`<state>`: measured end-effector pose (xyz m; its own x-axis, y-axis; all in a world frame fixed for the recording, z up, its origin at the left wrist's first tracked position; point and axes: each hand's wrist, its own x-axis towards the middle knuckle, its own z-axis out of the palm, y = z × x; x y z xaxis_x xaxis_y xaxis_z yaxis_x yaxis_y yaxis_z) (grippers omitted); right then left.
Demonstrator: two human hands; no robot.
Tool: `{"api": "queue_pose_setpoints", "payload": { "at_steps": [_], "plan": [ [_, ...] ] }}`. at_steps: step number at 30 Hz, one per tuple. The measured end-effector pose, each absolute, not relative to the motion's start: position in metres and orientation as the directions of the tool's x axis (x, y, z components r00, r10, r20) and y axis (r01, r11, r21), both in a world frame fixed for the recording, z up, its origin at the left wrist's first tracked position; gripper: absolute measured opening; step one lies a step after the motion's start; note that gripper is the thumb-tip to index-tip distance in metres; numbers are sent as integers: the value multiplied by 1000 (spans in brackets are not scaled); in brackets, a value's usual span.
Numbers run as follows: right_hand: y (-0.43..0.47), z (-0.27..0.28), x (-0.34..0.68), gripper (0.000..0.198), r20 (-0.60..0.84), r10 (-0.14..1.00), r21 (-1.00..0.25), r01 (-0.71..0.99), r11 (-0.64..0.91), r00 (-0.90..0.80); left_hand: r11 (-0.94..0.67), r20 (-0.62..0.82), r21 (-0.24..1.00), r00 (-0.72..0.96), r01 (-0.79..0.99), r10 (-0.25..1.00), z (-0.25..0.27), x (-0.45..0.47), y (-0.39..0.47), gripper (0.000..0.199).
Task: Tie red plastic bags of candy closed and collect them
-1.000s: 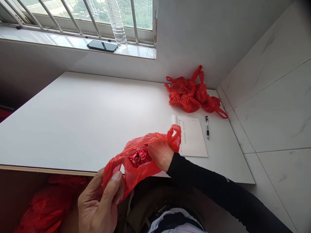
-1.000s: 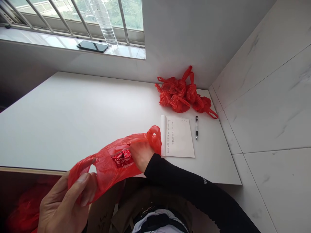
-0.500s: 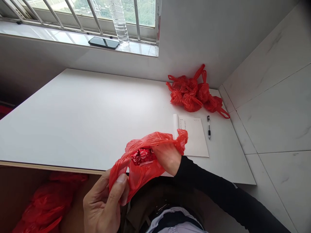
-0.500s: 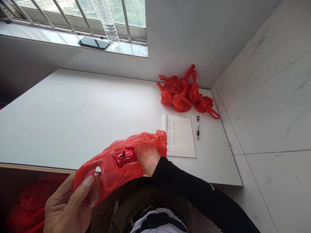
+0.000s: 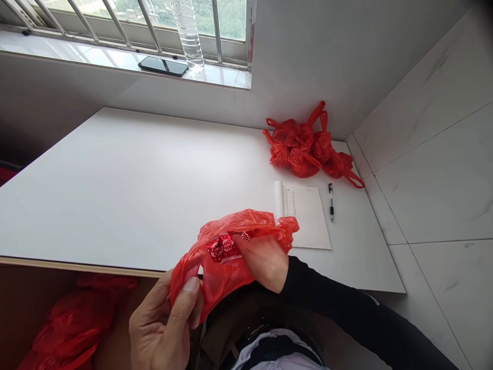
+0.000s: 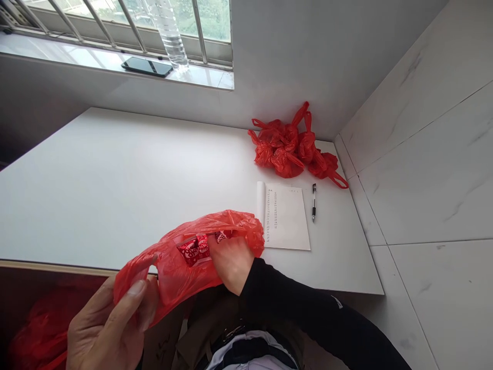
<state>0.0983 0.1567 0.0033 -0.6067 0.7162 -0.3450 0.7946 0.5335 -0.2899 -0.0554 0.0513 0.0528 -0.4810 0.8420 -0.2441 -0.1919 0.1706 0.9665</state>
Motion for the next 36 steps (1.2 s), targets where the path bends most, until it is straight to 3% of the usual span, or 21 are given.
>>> {"api": "queue_pose_setpoints", "payload": {
  "at_steps": [6, 11, 17, 27, 32, 36],
  "plan": [
    [154, 9, 84, 46, -339, 632, -297, 717, 631, -697, 164, -229, 971, -475, -174, 850, 54, -57, 50, 24],
    [150, 15, 74, 45, -326, 564, -336, 651, 681, -758, 170, -256, 963, -510, -211, 821, 54, -59, 49, 18],
    [147, 13, 69, 53, -364, 603, -308, 703, 641, -710, 187, -323, 941, -583, -283, 746, 51, -63, 50, 27],
    [148, 15, 72, 52, -393, 604, -327, 719, 613, -693, 168, -276, 957, -569, -236, 775, 59, -57, 56, 21],
    [146, 17, 81, 74, -371, 640, -317, 740, 594, -673, 162, -277, 956, -564, -247, 778, 58, -55, 56, 22],
    [143, 11, 89, 51, -301, 726, -364, 778, 512, -618, 182, -285, 955, -551, -235, 785, 60, -53, 55, 24]
  ]
}}
